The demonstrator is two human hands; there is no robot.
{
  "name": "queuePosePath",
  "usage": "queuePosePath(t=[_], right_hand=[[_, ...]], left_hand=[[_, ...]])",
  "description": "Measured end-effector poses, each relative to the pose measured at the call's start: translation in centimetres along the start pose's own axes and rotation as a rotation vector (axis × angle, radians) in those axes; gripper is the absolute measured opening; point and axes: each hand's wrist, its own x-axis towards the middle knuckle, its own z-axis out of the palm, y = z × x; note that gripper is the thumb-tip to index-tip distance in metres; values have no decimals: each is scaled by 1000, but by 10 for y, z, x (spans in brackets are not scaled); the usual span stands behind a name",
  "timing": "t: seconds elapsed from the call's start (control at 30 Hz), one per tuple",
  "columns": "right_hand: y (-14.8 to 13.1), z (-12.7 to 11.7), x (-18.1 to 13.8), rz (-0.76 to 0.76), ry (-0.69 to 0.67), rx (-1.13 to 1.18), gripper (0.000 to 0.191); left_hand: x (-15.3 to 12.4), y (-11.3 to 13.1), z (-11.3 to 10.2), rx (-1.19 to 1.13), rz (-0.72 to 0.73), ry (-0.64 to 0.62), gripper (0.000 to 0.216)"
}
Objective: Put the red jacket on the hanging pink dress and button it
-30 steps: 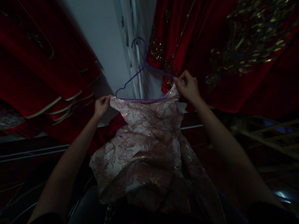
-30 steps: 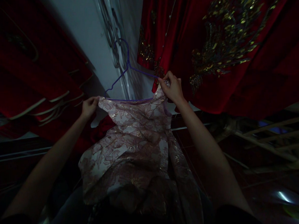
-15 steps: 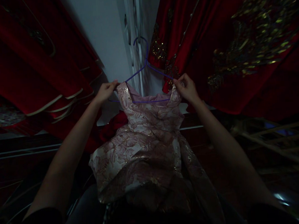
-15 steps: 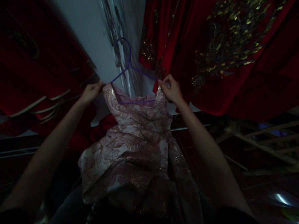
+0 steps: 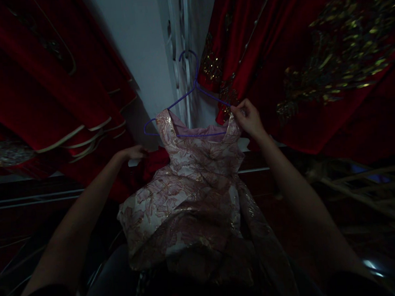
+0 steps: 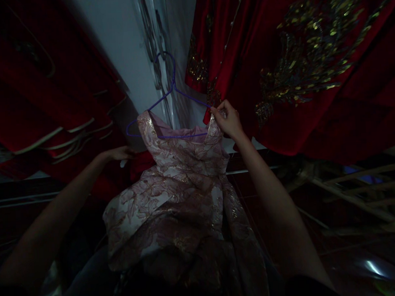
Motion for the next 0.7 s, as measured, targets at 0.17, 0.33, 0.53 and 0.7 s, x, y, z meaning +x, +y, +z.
queuePosePath(t=[0.17,0.33,0.53,0.7], right_hand=[[1,3,1,4,0,24,43],[-1,4,-2,3,1,-11,42],[-23,-4,-14,-30,44,-137,40],[-39,-15,-18,-46,82,-236,40]], left_hand=[[-13,27,-36,-133,2,257,40],[-5,103,-72,-31,68,541,36],[5,206,-52,364,214,838,35],[-13,212,-37,431,297,893,31]])
